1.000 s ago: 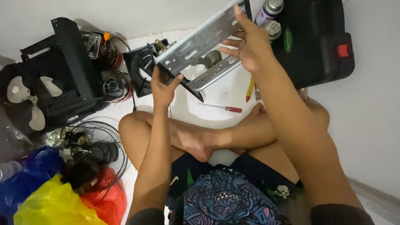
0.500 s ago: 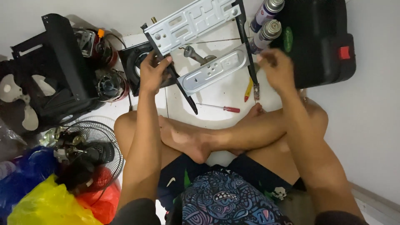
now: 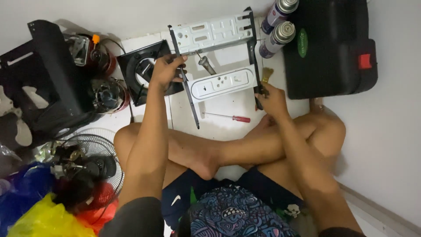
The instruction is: Reassembling internal metal and plastic components of an electronic device using a screwdriver and screws.
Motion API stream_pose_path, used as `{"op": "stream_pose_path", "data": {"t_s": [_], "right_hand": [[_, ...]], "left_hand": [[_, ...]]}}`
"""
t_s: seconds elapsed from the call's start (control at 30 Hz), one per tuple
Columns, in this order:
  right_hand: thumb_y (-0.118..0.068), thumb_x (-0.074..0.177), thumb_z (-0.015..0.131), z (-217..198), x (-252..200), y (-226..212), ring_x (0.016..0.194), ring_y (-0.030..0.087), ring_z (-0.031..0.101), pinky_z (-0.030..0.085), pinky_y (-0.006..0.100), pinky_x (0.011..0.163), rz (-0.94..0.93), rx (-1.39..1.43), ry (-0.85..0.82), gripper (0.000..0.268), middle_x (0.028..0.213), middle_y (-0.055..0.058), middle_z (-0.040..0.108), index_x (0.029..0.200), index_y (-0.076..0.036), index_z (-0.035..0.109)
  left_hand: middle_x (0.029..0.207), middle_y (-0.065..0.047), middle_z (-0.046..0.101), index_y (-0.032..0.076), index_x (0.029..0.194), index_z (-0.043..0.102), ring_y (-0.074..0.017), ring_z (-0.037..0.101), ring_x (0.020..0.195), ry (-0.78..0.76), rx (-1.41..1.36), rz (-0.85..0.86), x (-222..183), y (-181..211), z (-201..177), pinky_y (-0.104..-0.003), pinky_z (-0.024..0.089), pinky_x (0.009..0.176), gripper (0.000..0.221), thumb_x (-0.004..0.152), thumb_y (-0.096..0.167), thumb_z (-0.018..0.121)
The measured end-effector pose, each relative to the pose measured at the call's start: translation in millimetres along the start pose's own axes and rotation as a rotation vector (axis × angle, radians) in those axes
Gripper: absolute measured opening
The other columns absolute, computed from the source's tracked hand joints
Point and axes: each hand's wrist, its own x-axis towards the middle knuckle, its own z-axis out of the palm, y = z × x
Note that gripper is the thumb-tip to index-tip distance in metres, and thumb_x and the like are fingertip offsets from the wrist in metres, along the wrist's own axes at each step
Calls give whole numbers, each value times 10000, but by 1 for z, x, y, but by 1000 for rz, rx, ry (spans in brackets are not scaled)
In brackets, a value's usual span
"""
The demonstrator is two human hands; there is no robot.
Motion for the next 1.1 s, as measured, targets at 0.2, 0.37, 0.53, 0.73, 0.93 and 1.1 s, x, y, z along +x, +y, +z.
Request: {"op": "stream_pose_path", "data": {"t_s": [0.2, 0.37, 0.53, 0.73, 0.93, 1.1], "right_hand": [[-81, 924, 719, 9, 7, 8, 1088, 449, 684, 578, 500, 896, 54, -10, 22, 421, 1176, 339, 691, 1304, 93, 671], [-81, 901, 742, 16, 13, 20, 1107, 455, 672, 577, 501, 894, 94, 21, -31, 435, 1171, 340, 689, 1295, 89, 673], [-59, 904, 724, 18, 11, 10, 1088, 494, 671, 578, 526, 878, 97, 24, -41, 419, 1150, 359, 686, 1291, 91, 671], [-52, 925, 710, 18, 11, 1, 1110, 478, 664, 571, 534, 911, 87, 71, -42, 411, 1181, 359, 677, 1301, 107, 661], [-92, 929, 736, 21, 5, 0, 1115, 444, 672, 560, 513, 941, 103, 95, -66, 453, 1232, 329, 674, 1331, 95, 639], [-181, 924, 788, 19, 1, -11, 1166, 455, 650, 547, 523, 980, 59, -7, 4, 483, 1234, 313, 674, 1306, 84, 658]], "left_hand": [[1078, -300, 711, -134, 1349, 551, -375, 775, 955, -35, 51, -88, 38, -11, 7, -455, 703, 734, 842, 854, 476, 854], [1140, -316, 694, -118, 1393, 519, -392, 758, 1002, -62, 91, -162, 61, -31, 8, -452, 687, 779, 895, 848, 506, 855], [1245, -312, 667, -80, 1429, 515, -406, 733, 1087, -30, 136, -203, 66, -41, 10, -473, 674, 831, 886, 876, 538, 826], [1356, -318, 594, -42, 1450, 513, -428, 693, 1149, 38, 160, -171, 66, -51, 12, -460, 680, 857, 866, 920, 587, 780], [1277, -251, 657, 27, 1387, 609, -370, 710, 1115, 101, 289, -93, 56, -59, 9, -423, 697, 816, 661, 962, 518, 733], [1371, -316, 595, -32, 1478, 497, -429, 578, 1313, 164, 328, -4, 28, -66, 17, -548, 558, 1042, 647, 1021, 388, 679]]}}
